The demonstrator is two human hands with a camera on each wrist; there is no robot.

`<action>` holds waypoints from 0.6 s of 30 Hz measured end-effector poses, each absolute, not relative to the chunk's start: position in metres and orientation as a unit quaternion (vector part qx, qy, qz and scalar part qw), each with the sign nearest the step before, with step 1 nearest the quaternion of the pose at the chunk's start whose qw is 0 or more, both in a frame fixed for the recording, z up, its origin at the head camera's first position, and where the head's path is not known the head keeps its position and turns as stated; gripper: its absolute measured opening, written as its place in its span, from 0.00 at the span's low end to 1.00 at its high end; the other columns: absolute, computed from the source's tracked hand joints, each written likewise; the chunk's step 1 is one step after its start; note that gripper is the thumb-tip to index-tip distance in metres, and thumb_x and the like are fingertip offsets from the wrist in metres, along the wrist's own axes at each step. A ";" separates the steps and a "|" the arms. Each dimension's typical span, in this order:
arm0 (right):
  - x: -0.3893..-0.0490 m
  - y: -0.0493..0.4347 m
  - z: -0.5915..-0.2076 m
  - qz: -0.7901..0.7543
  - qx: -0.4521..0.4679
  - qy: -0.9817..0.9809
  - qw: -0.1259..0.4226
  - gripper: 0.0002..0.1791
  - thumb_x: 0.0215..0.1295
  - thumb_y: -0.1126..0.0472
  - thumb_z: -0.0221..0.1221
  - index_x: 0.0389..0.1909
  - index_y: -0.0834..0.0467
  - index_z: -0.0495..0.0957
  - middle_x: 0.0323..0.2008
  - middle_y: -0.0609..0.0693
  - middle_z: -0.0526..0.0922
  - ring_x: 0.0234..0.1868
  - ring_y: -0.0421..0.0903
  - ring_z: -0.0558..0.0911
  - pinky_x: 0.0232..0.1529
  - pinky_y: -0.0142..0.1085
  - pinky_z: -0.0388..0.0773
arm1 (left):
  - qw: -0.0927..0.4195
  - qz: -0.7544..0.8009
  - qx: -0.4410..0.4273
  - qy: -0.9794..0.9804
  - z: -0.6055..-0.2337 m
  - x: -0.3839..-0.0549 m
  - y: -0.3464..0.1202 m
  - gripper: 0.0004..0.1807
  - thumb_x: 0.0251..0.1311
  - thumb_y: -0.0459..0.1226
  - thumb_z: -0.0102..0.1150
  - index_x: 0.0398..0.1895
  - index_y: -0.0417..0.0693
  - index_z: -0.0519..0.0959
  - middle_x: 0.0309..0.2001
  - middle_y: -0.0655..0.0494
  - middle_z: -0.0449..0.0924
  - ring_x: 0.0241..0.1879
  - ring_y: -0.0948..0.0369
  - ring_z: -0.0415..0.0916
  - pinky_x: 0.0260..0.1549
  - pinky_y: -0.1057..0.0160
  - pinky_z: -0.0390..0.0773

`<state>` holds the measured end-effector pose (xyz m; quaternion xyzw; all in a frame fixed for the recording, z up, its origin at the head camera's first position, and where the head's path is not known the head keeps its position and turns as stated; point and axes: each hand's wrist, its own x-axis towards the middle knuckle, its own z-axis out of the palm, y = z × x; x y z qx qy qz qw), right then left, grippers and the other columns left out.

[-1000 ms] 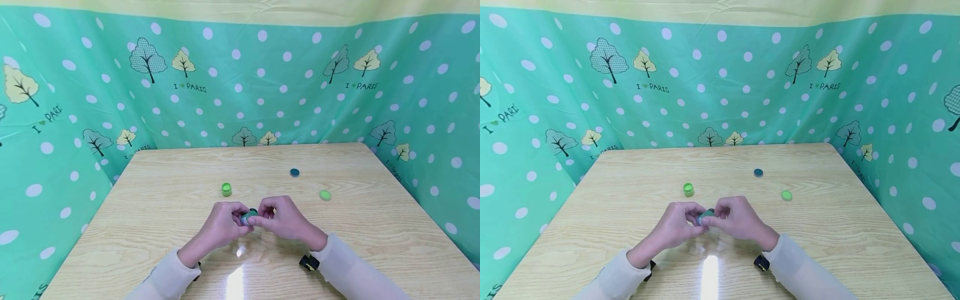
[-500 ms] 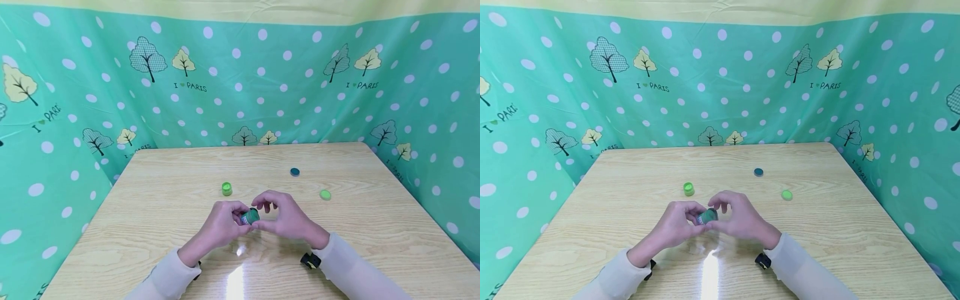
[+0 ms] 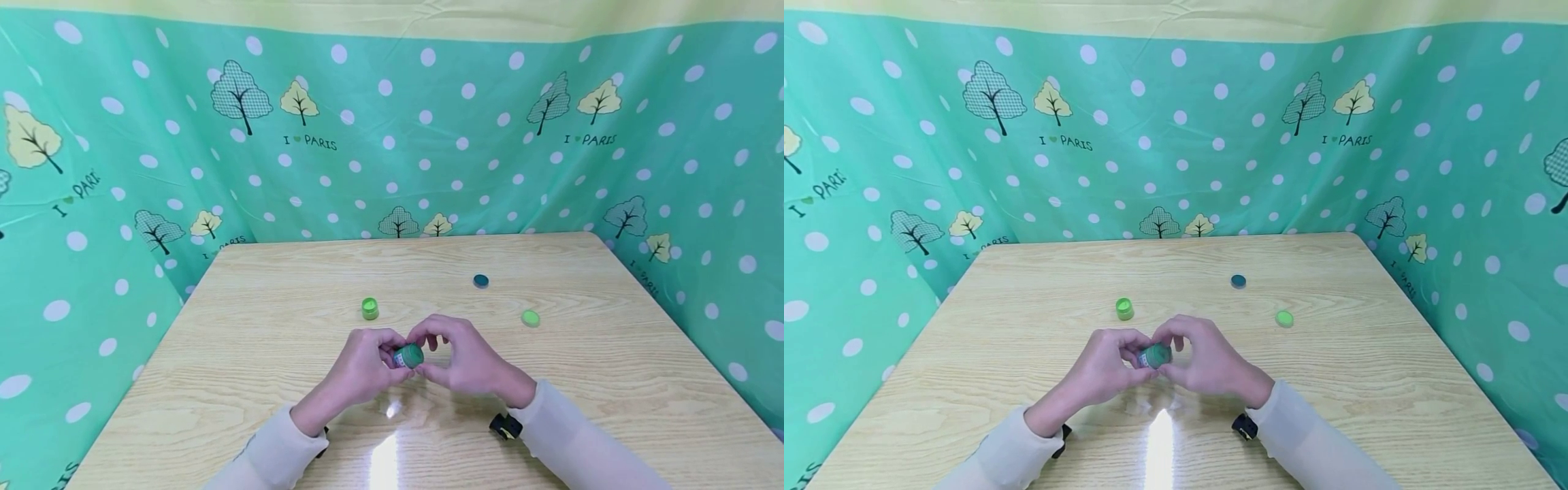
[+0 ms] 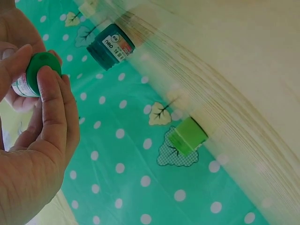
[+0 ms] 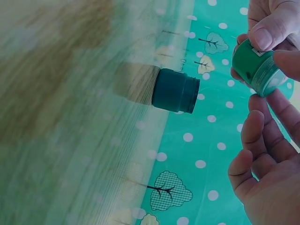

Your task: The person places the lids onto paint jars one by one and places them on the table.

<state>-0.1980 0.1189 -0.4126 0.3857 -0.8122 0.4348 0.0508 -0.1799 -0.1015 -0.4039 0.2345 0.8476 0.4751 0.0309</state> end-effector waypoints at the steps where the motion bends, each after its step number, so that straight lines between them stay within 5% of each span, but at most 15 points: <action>1: -0.198 0.119 -0.412 0.434 0.383 -0.814 0.049 0.23 0.50 0.67 0.74 0.47 0.48 0.84 0.41 0.36 0.84 0.37 0.48 0.79 0.38 0.44 0.75 | 0.031 0.474 0.234 0.848 -0.404 -0.180 -0.101 0.16 0.46 0.26 0.79 0.40 0.36 0.85 0.34 0.51 0.87 0.28 0.63 0.83 0.28 0.70 0.84; 13: -0.198 0.117 -0.413 0.429 0.345 -0.833 0.044 0.11 0.57 0.55 0.75 0.37 0.47 0.83 0.31 0.39 0.82 0.33 0.50 0.80 0.34 0.44 0.78 | 0.022 0.464 0.235 0.854 -0.404 -0.181 -0.100 0.14 0.49 0.28 0.78 0.40 0.38 0.85 0.33 0.53 0.87 0.27 0.65 0.82 0.28 0.70 0.84; 18: -0.198 0.116 -0.413 0.425 0.327 -0.843 0.048 0.10 0.60 0.50 0.74 0.32 0.46 0.82 0.27 0.37 0.78 0.29 0.45 0.76 0.29 0.36 0.74 | 0.021 0.466 0.234 0.853 -0.405 -0.181 -0.100 0.15 0.49 0.28 0.78 0.40 0.37 0.85 0.32 0.53 0.87 0.27 0.66 0.82 0.28 0.69 0.84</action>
